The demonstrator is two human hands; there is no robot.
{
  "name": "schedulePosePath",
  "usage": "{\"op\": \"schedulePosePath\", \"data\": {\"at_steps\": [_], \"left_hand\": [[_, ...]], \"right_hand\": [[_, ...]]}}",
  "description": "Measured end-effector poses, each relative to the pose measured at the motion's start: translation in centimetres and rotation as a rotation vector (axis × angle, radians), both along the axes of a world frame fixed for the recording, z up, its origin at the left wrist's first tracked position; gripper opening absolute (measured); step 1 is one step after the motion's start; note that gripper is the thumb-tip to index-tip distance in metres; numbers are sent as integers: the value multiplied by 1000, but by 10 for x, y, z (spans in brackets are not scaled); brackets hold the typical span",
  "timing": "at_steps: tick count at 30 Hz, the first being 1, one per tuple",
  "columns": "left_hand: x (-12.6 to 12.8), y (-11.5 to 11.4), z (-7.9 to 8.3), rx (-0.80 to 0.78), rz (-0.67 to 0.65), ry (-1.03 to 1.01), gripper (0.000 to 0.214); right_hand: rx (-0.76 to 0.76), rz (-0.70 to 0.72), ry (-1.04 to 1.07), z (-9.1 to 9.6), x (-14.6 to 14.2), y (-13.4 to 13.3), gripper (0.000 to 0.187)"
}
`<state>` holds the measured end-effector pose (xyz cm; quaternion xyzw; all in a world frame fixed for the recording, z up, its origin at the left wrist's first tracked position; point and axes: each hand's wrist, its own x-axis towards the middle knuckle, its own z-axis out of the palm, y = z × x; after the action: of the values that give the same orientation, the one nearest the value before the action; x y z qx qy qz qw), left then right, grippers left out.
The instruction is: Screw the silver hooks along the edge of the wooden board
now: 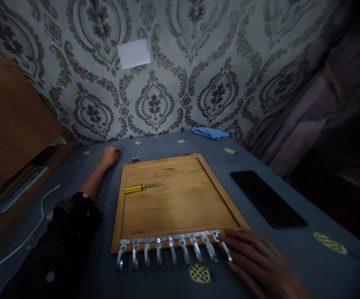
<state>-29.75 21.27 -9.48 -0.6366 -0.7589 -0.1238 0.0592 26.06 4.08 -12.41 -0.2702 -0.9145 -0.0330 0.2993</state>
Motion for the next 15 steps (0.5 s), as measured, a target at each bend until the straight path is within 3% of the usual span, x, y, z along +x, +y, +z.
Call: {"op": "schedulePosePath", "data": {"at_steps": [15], "left_hand": [[-4,-10,1,-21,6,-11,36]], "right_hand": [[-20,17,-7,12,-6,-1,33]]}}
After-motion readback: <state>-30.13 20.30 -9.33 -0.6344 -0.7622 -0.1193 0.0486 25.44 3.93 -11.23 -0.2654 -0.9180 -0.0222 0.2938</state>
